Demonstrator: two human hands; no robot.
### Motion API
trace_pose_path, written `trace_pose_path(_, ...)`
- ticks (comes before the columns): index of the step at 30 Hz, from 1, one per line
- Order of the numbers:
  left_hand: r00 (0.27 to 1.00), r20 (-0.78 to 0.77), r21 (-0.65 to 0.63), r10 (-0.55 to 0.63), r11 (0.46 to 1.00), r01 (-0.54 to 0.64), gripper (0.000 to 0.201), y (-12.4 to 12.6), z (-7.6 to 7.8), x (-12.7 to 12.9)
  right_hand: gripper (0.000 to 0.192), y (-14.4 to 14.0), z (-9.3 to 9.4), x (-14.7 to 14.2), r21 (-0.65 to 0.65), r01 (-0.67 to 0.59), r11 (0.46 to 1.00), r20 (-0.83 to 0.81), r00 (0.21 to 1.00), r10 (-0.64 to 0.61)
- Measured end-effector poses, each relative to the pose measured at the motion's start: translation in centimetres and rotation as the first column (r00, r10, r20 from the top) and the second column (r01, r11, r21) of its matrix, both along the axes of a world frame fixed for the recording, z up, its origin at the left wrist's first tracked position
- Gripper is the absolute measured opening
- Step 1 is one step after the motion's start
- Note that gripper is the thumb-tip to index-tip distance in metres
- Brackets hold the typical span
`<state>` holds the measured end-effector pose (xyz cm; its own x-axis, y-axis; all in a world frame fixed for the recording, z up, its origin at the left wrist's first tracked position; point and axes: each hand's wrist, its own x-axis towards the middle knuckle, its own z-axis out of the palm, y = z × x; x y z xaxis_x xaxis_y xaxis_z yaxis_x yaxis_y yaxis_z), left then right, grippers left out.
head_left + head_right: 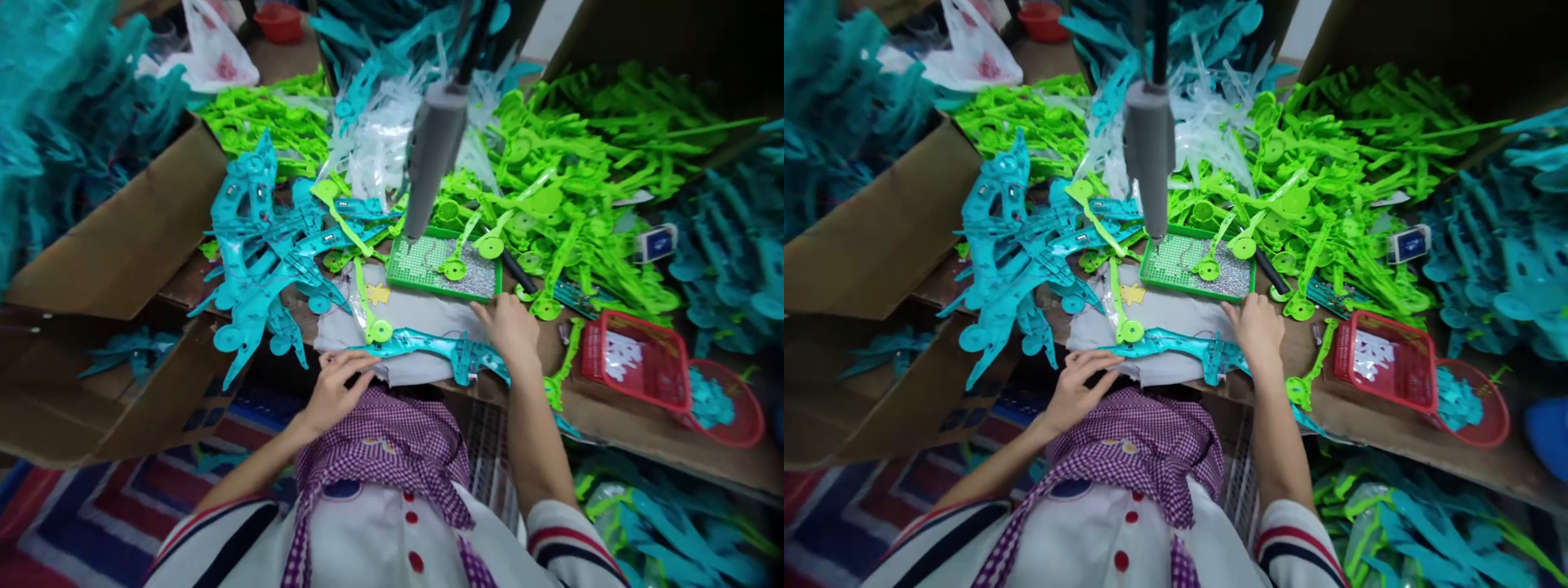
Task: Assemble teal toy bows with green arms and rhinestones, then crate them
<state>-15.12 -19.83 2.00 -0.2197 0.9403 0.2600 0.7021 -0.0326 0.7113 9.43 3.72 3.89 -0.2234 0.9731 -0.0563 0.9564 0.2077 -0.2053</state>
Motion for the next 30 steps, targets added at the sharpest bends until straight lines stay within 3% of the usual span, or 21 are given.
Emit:
trace_pose_path(2,0.998,0.058,0.028,0.004,1.000,-0.005,0.018,0.2,0.8,1.1,0.036,0.7,-0.4,-0.2,-0.034,-0.014,0.999,0.044,0.999,0.015)
trace_pose_path(4,0.991,0.132,0.044,0.001,0.999,-0.006,0.016,1.3,2.1,1.9,0.033,1.1,-0.5,-0.2,-0.015,0.004,1.000,-0.020,1.000,-0.004)
trace_pose_path(7,0.963,0.263,0.048,-0.053,0.998,0.042,0.017,4.9,4.2,2.7,0.035,0.4,0.1,0.2,0.081,-0.012,0.997,-0.271,0.962,0.033)
trace_pose_path(10,0.907,0.381,-0.029,-0.179,0.978,0.205,0.025,10.4,5.2,4.0,0.038,-1.7,0.8,0.3,0.238,-0.023,0.971,-0.559,0.814,0.156)
trace_pose_path(12,0.831,0.512,-0.100,-0.218,0.946,0.310,0.034,14.0,5.0,5.5,0.037,-3.7,0.8,-0.1,0.329,-0.067,0.942,-0.610,0.746,0.266)
trace_pose_path(14,0.703,0.674,-0.115,-0.226,0.908,0.402,0.039,16.3,4.0,7.1,0.033,-6.0,0.3,-0.2,0.382,-0.207,0.901,-0.547,0.734,0.401)
trace_pose_path(16,0.592,0.781,-0.100,-0.197,0.897,0.430,0.041,16.7,2.9,8.4,0.027,-8.2,-0.5,0.1,0.378,-0.356,0.854,-0.468,0.723,0.508)
trace_pose_path(18,0.561,0.814,-0.083,-0.150,0.926,0.367,0.038,15.6,1.9,8.6,0.019,-10.1,-1.3,1.2,0.360,-0.392,0.846,-0.456,0.718,0.527)
trace_pose_path(21,0.615,0.784,-0.038,-0.087,0.982,0.187,0.032,12.9,1.5,7.6,0.020,-11.0,-2.0,3.5,0.365,-0.172,0.915,-0.576,0.731,0.366)
trace_pose_path(24,0.677,0.736,0.014,-0.014,1.000,0.006,0.028,11.0,2.3,6.1,0.020,-9.6,-2.3,6.6,0.338,0.082,0.938,-0.653,0.738,0.171)
trace_pose_path(27,0.705,0.703,0.041,0.095,0.984,-0.173,0.027,10.5,3.1,4.7,0.021,-8.2,-2.8,10.6,0.283,0.273,0.920,-0.678,0.735,-0.010)
trace_pose_path(30,0.658,0.728,0.058,0.195,0.938,-0.342,0.026,10.6,3.0,3.4,0.027,-8.1,-3.5,14.7,0.250,0.439,0.863,-0.667,0.724,-0.176)
